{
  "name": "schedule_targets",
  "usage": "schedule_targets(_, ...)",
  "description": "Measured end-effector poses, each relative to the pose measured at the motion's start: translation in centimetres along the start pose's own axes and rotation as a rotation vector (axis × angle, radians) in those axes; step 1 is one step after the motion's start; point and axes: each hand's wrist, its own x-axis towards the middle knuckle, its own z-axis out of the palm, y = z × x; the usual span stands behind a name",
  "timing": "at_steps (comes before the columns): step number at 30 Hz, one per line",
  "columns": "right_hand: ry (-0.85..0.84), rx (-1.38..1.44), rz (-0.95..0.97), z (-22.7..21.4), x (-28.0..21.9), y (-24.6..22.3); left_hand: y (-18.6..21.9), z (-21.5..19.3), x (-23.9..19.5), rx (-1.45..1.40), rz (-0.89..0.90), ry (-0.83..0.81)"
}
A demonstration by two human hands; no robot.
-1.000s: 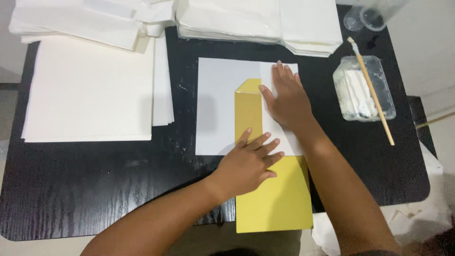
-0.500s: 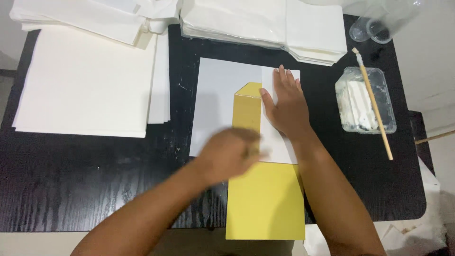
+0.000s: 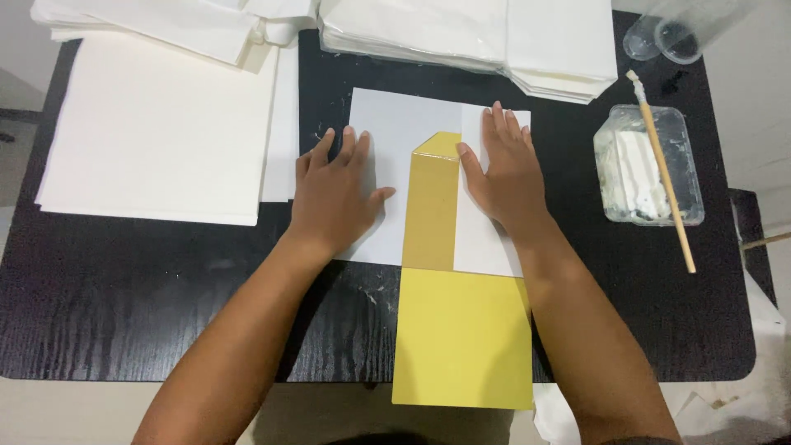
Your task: Assembling a paper bag by folding paper around a template and applying glue with a brush
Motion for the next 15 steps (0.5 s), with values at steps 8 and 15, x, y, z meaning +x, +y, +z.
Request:
schedule_targets(8, -0.119, -0.124, 0.18, -0.4, 0.4, -1.1, 0.6, 1.6, -0.5, -0.114, 0.022, 0.035)
schedule_targets(15, -0.046, -0.071, 0.067, 0.5, 0.2, 0.4, 2.6, -2.6, -1.3, -0.693, 0.024, 0.157)
